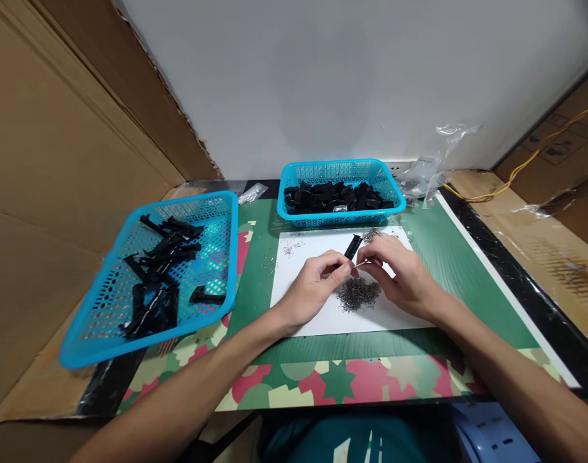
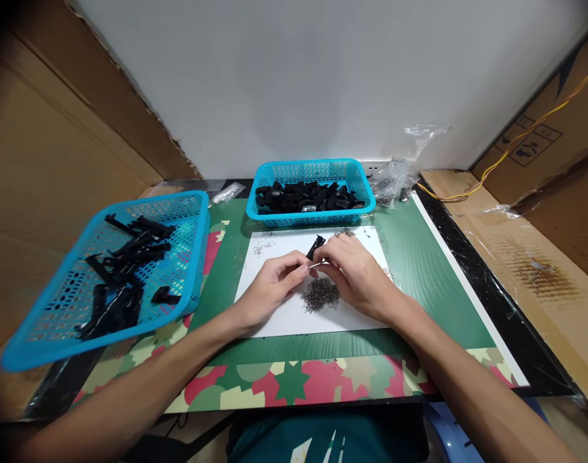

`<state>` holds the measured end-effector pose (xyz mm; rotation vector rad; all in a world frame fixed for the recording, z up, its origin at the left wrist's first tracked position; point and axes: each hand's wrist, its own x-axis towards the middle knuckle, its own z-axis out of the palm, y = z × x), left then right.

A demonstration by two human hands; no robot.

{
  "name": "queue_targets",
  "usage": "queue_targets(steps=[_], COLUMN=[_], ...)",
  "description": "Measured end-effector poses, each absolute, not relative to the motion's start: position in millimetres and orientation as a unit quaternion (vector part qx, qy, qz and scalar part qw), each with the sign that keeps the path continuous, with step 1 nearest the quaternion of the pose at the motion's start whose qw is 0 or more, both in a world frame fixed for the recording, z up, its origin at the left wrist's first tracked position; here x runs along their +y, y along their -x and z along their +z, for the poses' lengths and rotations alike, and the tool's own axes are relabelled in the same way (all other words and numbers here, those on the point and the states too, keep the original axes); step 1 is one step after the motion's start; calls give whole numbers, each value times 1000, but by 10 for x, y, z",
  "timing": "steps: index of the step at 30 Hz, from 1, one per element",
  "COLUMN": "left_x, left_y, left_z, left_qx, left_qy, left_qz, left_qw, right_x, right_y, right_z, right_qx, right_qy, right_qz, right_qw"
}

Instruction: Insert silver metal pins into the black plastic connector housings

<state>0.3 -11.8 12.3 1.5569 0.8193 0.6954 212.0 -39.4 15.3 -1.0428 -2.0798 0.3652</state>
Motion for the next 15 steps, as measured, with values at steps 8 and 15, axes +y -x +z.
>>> queue_targets(steps=[8, 15], left_x=[-133, -125], left_y=[-16, -31], left_z=[127, 160], left_qx=[359, 367], left_qy=[-597, -560], left_qz=[300, 290], left_qw=[652, 684], right_x=[-412, -414], right_y=[-2106, -2082], right_z=[175, 147], right_qx=[-798, -803], right_qy=[411, 406], right_qz=[204, 205], right_qw=[390, 385])
